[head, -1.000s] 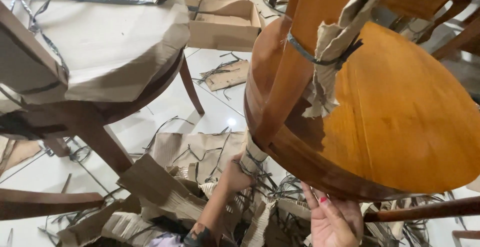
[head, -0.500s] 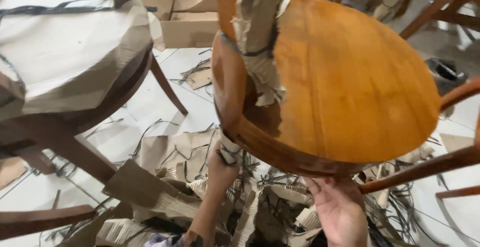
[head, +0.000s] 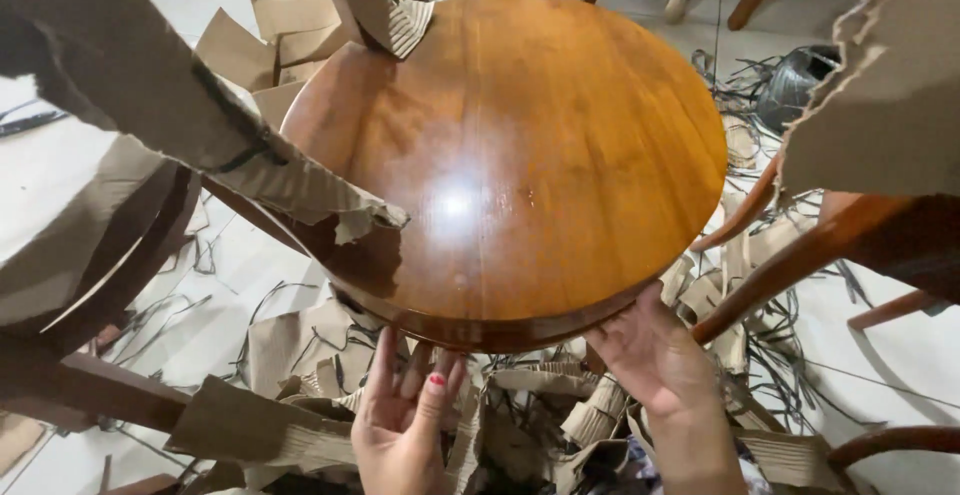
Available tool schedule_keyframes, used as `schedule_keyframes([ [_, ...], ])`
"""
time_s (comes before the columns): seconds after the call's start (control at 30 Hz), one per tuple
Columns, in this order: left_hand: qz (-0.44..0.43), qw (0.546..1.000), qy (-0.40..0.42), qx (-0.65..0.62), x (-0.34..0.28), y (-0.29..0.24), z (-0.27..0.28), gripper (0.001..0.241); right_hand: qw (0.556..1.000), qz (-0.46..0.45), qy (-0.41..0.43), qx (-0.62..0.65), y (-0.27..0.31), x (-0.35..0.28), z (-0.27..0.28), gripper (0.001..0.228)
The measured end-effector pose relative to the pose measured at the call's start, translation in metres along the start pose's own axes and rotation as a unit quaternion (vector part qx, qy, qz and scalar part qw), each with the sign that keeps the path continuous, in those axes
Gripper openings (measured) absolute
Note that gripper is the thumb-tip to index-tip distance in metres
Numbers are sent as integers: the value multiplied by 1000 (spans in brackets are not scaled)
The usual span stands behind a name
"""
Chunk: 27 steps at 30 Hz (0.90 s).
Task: Wrapping wooden chair legs with corrugated cardboard and securing them with plastic ties for protection during transport.
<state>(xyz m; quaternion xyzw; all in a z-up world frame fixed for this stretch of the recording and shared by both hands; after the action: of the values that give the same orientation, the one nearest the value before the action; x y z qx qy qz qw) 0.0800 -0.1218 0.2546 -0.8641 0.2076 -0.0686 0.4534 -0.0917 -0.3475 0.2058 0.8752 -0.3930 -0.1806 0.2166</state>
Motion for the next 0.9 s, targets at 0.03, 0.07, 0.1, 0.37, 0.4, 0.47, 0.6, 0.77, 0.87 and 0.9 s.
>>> schedule_keyframes([
  [0.03,1,1000,3,3,0,-4,-9,79,1000,2,-1,3,1,0,-2,67],
  [0.07,51,998,-41,-14,-1,1,-7,79,1000,-3,-4,9,0,-1,-4,66],
  [0.1,100,991,-84,-35,-4,6,-5,79,1000,-8,-5,12,-1,-2,-7,65],
  [0.37,111,989,0,-102,-9,10,-6,93,991,55,121,0,12,-33,-30,39],
  [0.4,146,983,-16,-110,-12,14,-6,95,990,63,126,1,13,-37,-29,19],
  [0.47,140,985,-20,-103,-11,12,0,94,993,74,92,5,9,-41,-14,14],
  [0.6,127,985,-21,-116,2,16,18,88,994,81,-65,17,-12,-49,23,18],
  [0.77,111,992,12,-66,30,1,33,84,987,152,-60,-5,-30,-70,-20,19],
  [0.87,77,997,22,-6,42,-25,32,78,986,156,-48,21,-42,-67,-32,14],
  [0.9,62,997,25,40,46,-33,33,78,986,156,-47,32,-47,-67,-35,16],
])
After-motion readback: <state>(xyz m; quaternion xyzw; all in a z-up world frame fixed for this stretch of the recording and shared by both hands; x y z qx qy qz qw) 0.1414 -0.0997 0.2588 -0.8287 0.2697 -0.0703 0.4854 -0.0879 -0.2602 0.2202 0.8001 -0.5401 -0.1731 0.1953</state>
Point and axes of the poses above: each hand's wrist, its own x-axis towards the middle knuckle, its own z-axis out of the back of the hand, y = z × x, the point moved 10 cm from there along x, towards the middle knuckle
